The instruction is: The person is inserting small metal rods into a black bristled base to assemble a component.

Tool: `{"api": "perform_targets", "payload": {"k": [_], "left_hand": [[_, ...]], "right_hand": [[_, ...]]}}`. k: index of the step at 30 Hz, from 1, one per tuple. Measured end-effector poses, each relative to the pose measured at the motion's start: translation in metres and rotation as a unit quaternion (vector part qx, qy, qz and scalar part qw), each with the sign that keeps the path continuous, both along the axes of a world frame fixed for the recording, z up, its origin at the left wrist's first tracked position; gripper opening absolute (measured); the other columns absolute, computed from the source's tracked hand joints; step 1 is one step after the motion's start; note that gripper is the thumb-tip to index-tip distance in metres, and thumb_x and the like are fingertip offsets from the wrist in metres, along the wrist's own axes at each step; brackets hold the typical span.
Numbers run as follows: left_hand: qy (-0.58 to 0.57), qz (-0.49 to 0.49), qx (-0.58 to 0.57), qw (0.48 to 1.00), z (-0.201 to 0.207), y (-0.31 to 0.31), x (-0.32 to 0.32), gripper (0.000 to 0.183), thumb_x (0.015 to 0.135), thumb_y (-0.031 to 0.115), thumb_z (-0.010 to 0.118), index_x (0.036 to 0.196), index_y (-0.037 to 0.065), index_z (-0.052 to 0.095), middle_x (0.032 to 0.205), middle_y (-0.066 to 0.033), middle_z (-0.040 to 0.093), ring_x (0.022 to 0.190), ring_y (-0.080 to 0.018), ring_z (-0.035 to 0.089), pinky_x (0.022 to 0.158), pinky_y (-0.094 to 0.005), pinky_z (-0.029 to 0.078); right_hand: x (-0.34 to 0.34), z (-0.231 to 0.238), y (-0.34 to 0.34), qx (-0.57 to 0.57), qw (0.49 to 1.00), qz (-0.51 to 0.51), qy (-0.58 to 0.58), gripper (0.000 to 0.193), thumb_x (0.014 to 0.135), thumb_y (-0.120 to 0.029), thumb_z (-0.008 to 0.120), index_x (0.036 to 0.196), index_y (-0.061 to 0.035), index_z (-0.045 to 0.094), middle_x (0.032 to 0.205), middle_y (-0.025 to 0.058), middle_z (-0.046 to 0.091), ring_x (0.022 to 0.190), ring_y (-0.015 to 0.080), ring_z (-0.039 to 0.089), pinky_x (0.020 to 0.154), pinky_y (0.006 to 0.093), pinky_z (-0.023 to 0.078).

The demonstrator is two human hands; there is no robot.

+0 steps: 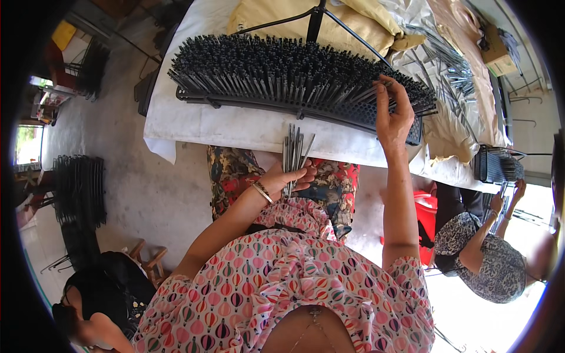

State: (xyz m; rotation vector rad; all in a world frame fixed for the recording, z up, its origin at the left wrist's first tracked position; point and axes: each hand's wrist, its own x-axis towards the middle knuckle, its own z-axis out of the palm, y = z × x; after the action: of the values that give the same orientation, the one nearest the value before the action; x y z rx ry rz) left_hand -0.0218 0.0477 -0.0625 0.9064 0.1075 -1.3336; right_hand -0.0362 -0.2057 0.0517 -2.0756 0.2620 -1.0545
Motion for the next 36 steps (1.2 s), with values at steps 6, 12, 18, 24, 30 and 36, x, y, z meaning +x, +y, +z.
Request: {"api": "perform_targets", "payload": {"k": [6,12,18,24,30,36], "left_hand": [[-0.004,0.03,0.028,0.999,-0.01,0.002,0.003,0.026,0.085,0.018,0.061,0.106,0.004,0.056,0.1,-0.0106,0.063,0.089,-0.0192,0.063,0.076,-0.0313,0.054],[-0.037,0.006,0.008,0.999,-0.001,0.003,0.003,0.027,0.085,0.019,0.062,0.105,0.002,0.057,0.098,-0.01,0.063,0.086,-0.0183,0.063,0.075,-0.0309,0.054],[-0.025,0.026,0.014,0.999,-0.005,0.006,0.004,0.026,0.085,0.017,0.061,0.107,0.002,0.057,0.098,-0.0101,0.063,0.087,-0.0191,0.063,0.075,-0.0313,0.054],[-0.028,0.046,0.004,0.999,-0.007,0.004,0.004,0.027,0.085,0.015,0.06,0.107,0.0,0.056,0.099,-0.0113,0.063,0.089,-0.02,0.062,0.077,-0.0331,0.053],[-0.007,0.034,-0.028,0.999,-0.009,0.003,0.006,0.03,0.087,0.015,0.058,0.112,-0.002,0.054,0.102,-0.0145,0.062,0.092,-0.0227,0.062,0.081,-0.0348,0.053],[0.003,0.037,0.009,0.999,-0.006,0.002,0.005,0.029,0.087,0.013,0.058,0.113,-0.001,0.055,0.101,-0.0136,0.062,0.091,-0.0224,0.062,0.08,-0.0347,0.053]], "right_hand": [[0.003,-0.002,0.01,-0.073,0.996,-0.04,0.018,0.021,0.08,-0.002,0.062,0.1,-0.003,0.061,0.082,0.0102,0.063,0.074,0.0204,0.058,0.071,0.0301,0.045],[0.004,0.0,0.016,-0.083,0.994,-0.059,0.027,0.023,0.079,-0.003,0.063,0.101,-0.004,0.061,0.08,0.0102,0.064,0.074,0.0217,0.059,0.071,0.0318,0.044],[0.002,0.005,0.021,-0.118,0.99,-0.074,0.037,0.021,0.078,-0.004,0.064,0.098,-0.0038,0.062,0.077,0.0098,0.065,0.073,0.0222,0.061,0.07,0.0324,0.044],[0.002,0.006,0.025,-0.112,0.989,-0.085,0.044,0.019,0.078,-0.004,0.063,0.097,-0.0032,0.061,0.077,0.0093,0.065,0.071,0.0215,0.061,0.07,0.032,0.045],[0.004,0.007,0.023,-0.111,0.99,-0.08,0.037,0.017,0.078,-0.003,0.063,0.094,-0.0017,0.061,0.077,0.0097,0.064,0.07,0.0215,0.062,0.065,0.0316,0.046],[0.004,0.007,0.019,-0.076,0.993,-0.073,0.051,0.017,0.077,-0.003,0.063,0.094,-0.001,0.061,0.077,0.0103,0.063,0.068,0.0199,0.063,0.063,0.0303,0.047]]}}
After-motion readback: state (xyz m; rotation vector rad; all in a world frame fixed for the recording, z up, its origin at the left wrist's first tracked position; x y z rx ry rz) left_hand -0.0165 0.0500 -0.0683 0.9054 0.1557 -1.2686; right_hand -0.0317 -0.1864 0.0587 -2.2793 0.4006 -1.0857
